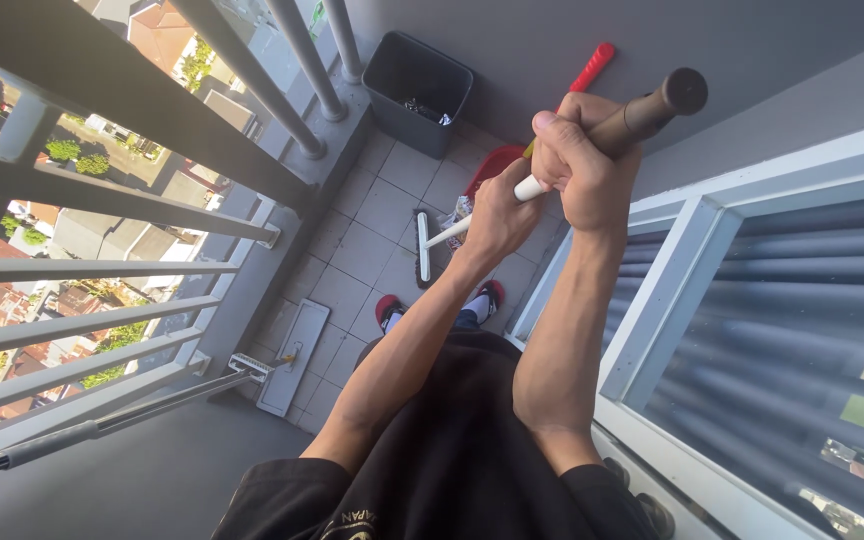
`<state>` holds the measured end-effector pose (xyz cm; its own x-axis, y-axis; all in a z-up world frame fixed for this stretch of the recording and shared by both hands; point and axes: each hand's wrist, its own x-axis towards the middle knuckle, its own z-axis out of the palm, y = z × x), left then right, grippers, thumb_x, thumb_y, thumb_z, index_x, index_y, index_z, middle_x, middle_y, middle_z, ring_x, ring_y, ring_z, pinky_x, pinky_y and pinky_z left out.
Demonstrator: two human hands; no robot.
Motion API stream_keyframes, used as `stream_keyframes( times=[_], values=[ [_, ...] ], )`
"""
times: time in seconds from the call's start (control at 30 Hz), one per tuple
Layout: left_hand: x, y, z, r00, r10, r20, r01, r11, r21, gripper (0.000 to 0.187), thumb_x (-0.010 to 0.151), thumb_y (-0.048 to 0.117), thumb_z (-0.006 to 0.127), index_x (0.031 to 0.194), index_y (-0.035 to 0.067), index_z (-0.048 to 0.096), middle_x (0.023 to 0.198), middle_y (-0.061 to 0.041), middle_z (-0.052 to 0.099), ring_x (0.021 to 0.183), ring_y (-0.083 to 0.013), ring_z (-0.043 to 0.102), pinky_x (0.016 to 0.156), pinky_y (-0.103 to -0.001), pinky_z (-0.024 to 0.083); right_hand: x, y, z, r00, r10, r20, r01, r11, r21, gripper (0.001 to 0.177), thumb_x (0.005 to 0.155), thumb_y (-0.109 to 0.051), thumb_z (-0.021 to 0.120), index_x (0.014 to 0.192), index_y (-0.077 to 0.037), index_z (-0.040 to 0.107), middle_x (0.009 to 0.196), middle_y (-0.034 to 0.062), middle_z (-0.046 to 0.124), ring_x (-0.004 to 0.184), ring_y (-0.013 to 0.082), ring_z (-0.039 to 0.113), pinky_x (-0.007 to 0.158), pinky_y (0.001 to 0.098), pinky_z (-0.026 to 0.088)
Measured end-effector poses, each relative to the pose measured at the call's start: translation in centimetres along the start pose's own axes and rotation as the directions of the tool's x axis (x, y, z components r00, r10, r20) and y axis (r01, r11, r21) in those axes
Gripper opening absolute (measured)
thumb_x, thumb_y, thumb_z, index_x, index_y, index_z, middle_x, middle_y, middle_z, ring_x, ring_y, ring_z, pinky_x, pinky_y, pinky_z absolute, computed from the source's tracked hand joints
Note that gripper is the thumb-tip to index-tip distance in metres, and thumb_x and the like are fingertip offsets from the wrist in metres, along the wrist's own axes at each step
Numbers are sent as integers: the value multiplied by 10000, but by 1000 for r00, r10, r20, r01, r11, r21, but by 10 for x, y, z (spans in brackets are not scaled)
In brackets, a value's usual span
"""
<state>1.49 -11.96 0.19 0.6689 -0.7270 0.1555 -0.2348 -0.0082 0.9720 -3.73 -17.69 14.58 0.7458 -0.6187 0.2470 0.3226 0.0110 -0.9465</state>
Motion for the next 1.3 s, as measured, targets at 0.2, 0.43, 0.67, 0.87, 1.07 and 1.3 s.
stream_keyframes(
  times=[0.2, 0.43, 0.67, 0.87, 1.07, 1.3],
  values=[
    [11, 0, 26, 999, -42, -2, 42, 999, 1, 132, 865, 128, 665, 920, 17, 617, 777, -198, 705, 777, -381, 719, 700, -459, 524, 10, -7, -23, 999, 21, 24, -21, 1000, -7, 405, 993, 3, 584, 657, -98, 380, 542, -28, 356, 452, 70, 313, 465, 273, 269],
    [19, 15, 46, 998, -51, -35, 45, 985, -167, 131, 890, 67, 625, 1012, 39, 666, 829, -132, 735, 810, -254, 760, 741, -380, 564, 21, -11, -45, 996, 35, 87, -31, 998, -47, 397, 982, -13, 593, 650, -103, 394, 539, -25, 372, 458, 67, 329, 473, 265, 265],
    [25, 16, 58, 999, -39, -37, 31, 979, -201, 131, 896, 36, 610, 1017, 41, 661, 860, -129, 736, 850, -226, 746, 773, -358, 560, 28, -11, -58, 992, 51, 119, -44, 997, -62, 407, 959, -22, 622, 638, -106, 387, 548, -30, 362, 469, 55, 307, 469, 261, 242],
    [26, 8, 69, 996, -52, -72, 36, 979, -202, 96, 909, 69, 648, 993, 23, 641, 880, -130, 737, 840, -227, 743, 764, -357, 559, 30, -10, -63, 986, 43, 160, -19, 989, -148, 420, 960, -37, 655, 628, -94, 404, 540, -34, 371, 466, 50, 314, 480, 249, 222],
    [25, 0, 76, 994, -40, -104, 17, 978, -209, 168, 923, 153, 709, 957, 10, 627, 834, -124, 742, 798, -233, 751, 703, -358, 564, 27, -11, -60, 982, 47, 181, -8, 977, -214, 364, 939, -51, 675, 639, -78, 471, 560, -21, 448, 498, 63, 415, 502, 254, 308],
    [17, -15, 84, 986, -2, -168, -31, 981, -192, 135, 965, 115, 682, 964, -17, 651, 854, -132, 736, 836, -230, 758, 706, -366, 562, 22, -1, -65, 956, 3, 292, 94, 944, -315, 375, 939, -92, 707, 658, -66, 460, 597, -22, 427, 531, 66, 401, 528, 263, 297]
  ],
)
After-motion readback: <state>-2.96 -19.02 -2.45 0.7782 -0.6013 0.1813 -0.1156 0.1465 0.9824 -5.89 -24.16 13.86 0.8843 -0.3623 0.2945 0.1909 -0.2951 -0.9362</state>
